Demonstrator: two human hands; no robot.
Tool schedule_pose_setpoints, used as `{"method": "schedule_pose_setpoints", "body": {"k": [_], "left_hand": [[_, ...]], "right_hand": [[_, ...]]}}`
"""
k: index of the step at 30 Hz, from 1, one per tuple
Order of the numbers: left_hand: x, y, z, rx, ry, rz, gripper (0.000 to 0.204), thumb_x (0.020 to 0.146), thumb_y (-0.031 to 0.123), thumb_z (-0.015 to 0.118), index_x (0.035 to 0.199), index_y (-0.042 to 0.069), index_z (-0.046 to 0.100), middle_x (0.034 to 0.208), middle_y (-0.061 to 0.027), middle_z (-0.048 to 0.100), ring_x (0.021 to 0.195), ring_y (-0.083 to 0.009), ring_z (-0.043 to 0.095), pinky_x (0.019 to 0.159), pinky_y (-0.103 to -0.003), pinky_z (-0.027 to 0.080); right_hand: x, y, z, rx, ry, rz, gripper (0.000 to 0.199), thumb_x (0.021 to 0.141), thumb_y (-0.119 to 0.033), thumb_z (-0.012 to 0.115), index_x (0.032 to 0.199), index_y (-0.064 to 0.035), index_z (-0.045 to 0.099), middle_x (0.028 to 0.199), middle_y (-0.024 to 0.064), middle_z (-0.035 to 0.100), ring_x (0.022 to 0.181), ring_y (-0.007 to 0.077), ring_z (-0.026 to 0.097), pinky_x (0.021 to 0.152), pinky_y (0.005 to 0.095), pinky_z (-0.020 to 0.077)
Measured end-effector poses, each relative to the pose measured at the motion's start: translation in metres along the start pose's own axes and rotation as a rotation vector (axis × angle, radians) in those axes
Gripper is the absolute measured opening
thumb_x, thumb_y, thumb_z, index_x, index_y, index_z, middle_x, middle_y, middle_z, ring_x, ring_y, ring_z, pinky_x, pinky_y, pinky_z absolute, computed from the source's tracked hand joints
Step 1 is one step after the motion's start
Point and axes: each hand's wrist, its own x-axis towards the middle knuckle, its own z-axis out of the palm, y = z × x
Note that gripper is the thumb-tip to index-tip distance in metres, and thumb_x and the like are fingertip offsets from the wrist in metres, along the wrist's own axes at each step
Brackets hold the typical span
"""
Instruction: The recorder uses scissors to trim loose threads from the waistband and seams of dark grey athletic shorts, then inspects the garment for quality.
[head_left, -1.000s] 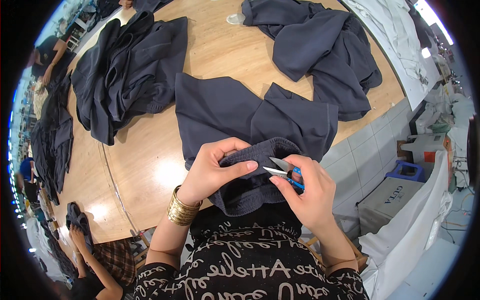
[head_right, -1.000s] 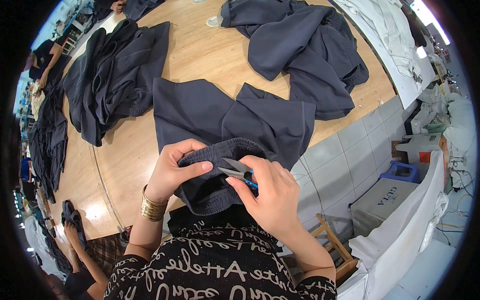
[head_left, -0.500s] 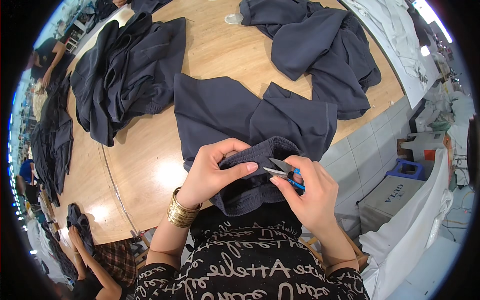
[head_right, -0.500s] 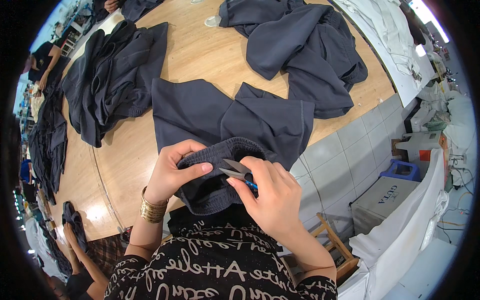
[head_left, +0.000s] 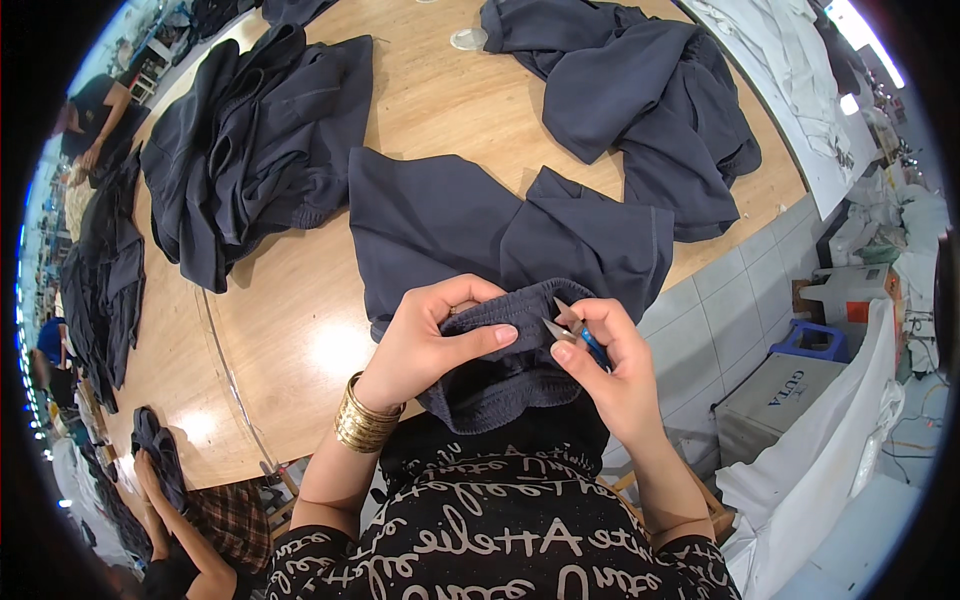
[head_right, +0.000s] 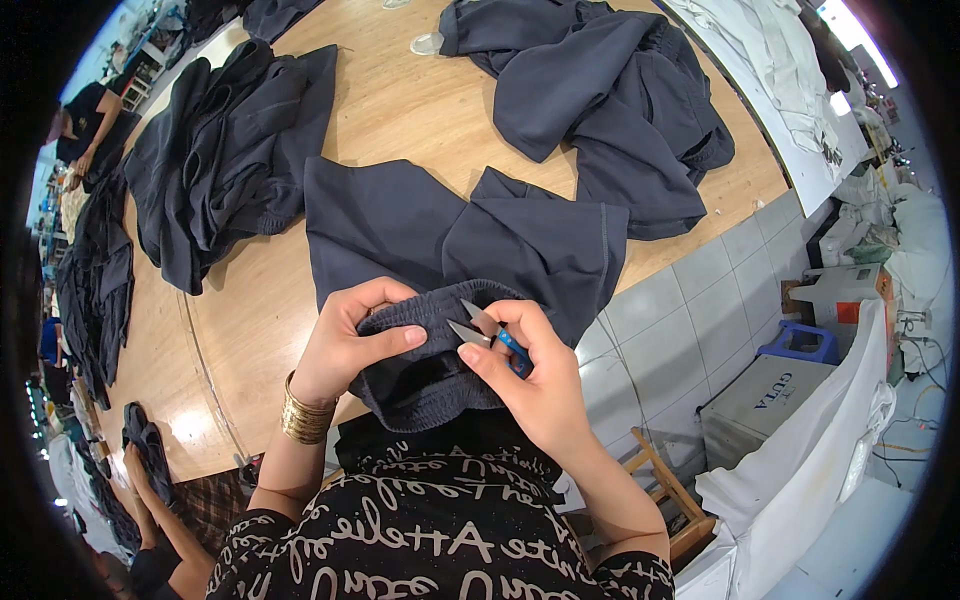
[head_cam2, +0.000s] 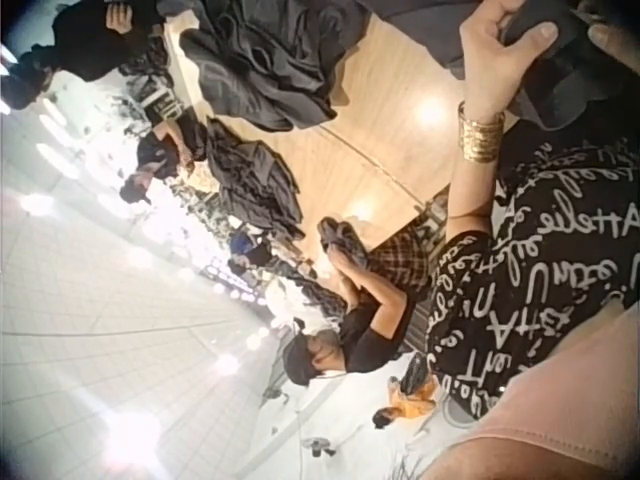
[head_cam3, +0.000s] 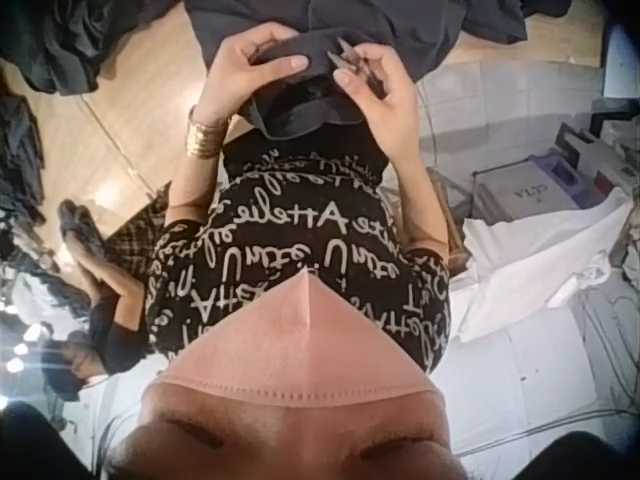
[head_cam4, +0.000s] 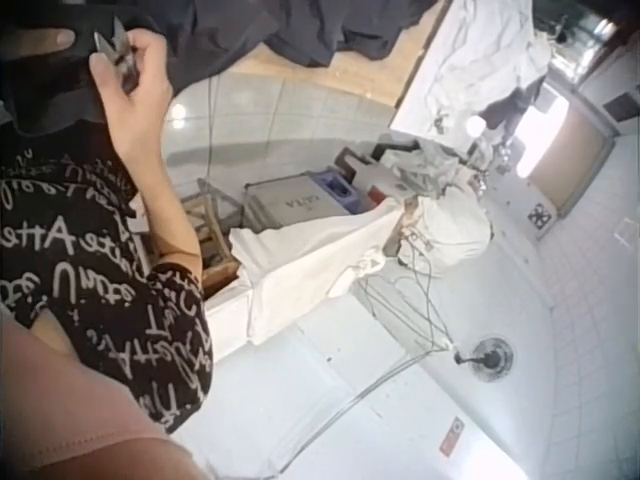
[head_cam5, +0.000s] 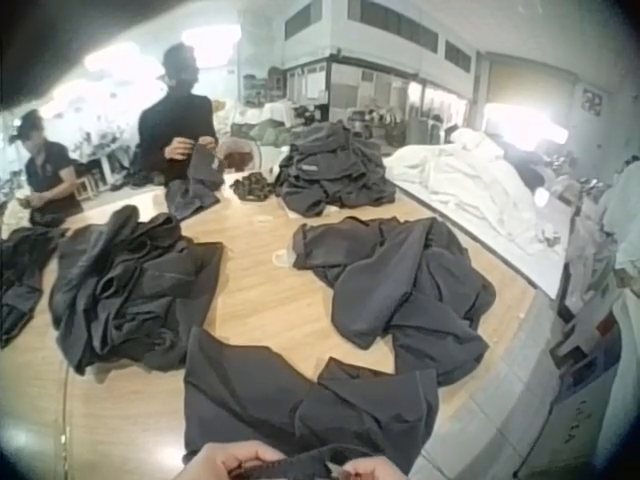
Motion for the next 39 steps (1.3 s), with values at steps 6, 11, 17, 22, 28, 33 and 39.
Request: {"method": "schedule_pose_setpoints", "body": {"k": [6,11,17,22,28,33,39], "left_hand": [[0.000,-0.001,-0.002,-0.023,-0.016,-0.020,0.018,0.079,0.008,0.069,0.092,-0.001,0.060,0.085,0.0004,0.063,0.076,-0.0032,0.054,0.068,-0.018,0.044],[-0.001,-0.001,0.006,-0.004,-0.015,0.037,0.019,0.079,0.007,0.069,0.093,-0.002,0.060,0.084,-0.0006,0.064,0.076,-0.0034,0.055,0.069,-0.019,0.044],[-0.001,-0.005,0.006,0.131,0.002,0.108,0.018,0.079,0.005,0.068,0.094,-0.002,0.059,0.084,-0.0029,0.065,0.078,-0.0035,0.055,0.070,-0.019,0.045],[-0.001,-0.006,0.006,0.017,0.008,0.061,0.019,0.079,0.004,0.068,0.095,-0.002,0.059,0.086,-0.0024,0.065,0.080,-0.0035,0.055,0.071,-0.019,0.045],[0.000,-0.008,0.008,0.073,0.005,0.105,0.020,0.080,0.003,0.067,0.096,-0.003,0.058,0.088,-0.0024,0.064,0.080,-0.0037,0.055,0.072,-0.019,0.045],[-0.001,-0.007,0.001,-0.024,0.000,0.035,0.020,0.080,0.004,0.067,0.096,-0.003,0.059,0.088,-0.0019,0.064,0.080,-0.0040,0.055,0.072,-0.019,0.044],[-0.001,-0.006,0.001,-0.131,-0.019,-0.017,0.020,0.079,0.004,0.068,0.096,-0.002,0.059,0.090,-0.0013,0.063,0.081,-0.0043,0.055,0.073,-0.019,0.044]], "right_hand": [[0.000,-0.016,-0.003,-0.393,-0.025,-0.131,0.031,0.072,-0.005,0.074,0.097,-0.0033,0.055,0.077,0.0000,0.059,0.057,0.0054,0.042,0.053,0.0186,0.0375],[0.006,-0.016,0.006,-0.551,-0.036,-0.272,0.029,0.071,-0.003,0.072,0.094,-0.0036,0.055,0.071,0.0013,0.059,0.053,0.0073,0.045,0.051,0.0204,0.0396],[0.006,-0.014,0.003,-0.219,-0.134,0.032,0.015,0.080,-0.003,0.064,0.088,-0.0022,0.052,0.072,0.0006,0.053,0.064,0.0058,0.049,0.061,0.0202,0.0416],[0.006,-0.018,-0.005,-0.280,-0.067,0.003,0.015,0.082,-0.004,0.064,0.091,-0.0020,0.052,0.073,0.0015,0.056,0.066,0.0058,0.051,0.064,0.0204,0.0421],[0.003,-0.013,0.003,-0.593,-0.084,-0.156,0.022,0.076,-0.003,0.069,0.091,-0.0038,0.053,0.074,0.0027,0.060,0.064,0.0084,0.054,0.056,0.0202,0.0415],[0.002,-0.025,-0.007,-0.359,-0.002,-0.037,0.028,0.073,-0.013,0.074,0.090,-0.0048,0.054,0.075,0.0030,0.060,0.057,0.0139,0.053,0.057,0.0224,0.0379],[0.006,-0.022,-0.020,-0.887,-0.087,-0.396,0.030,0.073,-0.030,0.073,0.087,-0.0090,0.057,0.073,-0.0018,0.059,0.058,0.0139,0.050,0.063,0.0283,0.0296]]}}
